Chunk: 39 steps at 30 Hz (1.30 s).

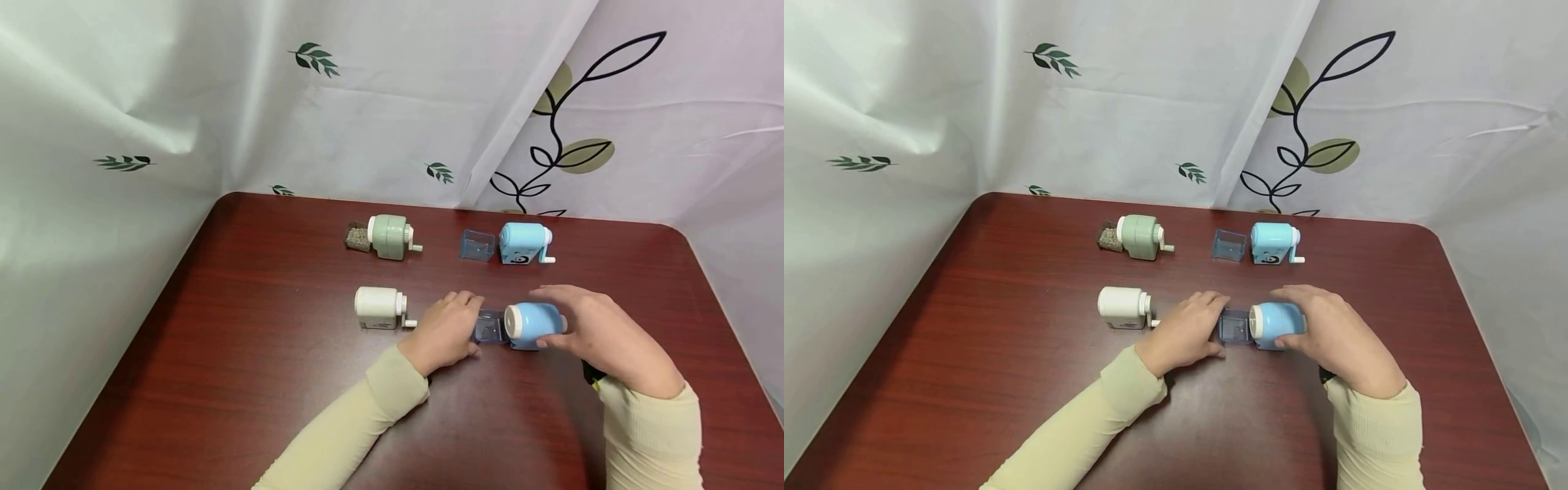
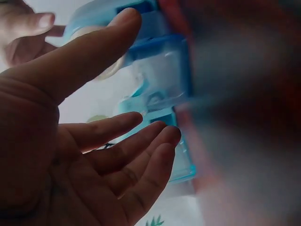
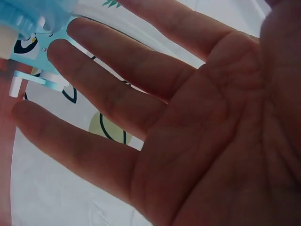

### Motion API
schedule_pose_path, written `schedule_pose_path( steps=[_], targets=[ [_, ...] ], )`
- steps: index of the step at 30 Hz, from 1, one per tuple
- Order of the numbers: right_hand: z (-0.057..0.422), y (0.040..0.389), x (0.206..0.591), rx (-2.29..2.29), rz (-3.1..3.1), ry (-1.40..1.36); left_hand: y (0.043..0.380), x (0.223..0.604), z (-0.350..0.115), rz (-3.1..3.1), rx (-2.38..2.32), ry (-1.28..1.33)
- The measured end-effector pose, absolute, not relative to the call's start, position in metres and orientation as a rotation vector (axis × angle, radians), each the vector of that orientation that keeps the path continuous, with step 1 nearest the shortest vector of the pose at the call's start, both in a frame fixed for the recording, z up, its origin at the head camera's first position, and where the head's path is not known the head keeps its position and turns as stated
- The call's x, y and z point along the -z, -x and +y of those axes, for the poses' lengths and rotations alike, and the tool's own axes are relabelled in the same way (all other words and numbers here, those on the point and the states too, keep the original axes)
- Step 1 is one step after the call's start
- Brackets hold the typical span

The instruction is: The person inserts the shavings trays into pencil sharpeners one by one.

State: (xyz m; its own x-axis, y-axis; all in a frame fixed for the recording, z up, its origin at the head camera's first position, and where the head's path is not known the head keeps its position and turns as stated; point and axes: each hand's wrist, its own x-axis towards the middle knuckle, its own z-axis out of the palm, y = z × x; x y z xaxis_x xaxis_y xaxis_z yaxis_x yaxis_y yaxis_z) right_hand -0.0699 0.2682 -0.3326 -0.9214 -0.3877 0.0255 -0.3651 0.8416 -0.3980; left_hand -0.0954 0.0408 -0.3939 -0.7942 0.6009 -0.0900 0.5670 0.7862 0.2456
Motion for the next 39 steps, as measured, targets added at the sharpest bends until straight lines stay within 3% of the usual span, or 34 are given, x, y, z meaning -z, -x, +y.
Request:
schedule_pose_path(
  steps=[13, 39],
  targets=[
    [0.272, 0.073, 0.336, 0.623, 2.932, 0.556, 0.095, 0.407, 0.045, 2.84, -0.326, -0.931],
    [0.266, 0.077, 0.336, 0.603, 2.891, 0.472, 0.098, 0.396, 0.037, 2.783, -0.49, -0.897]
  ],
)
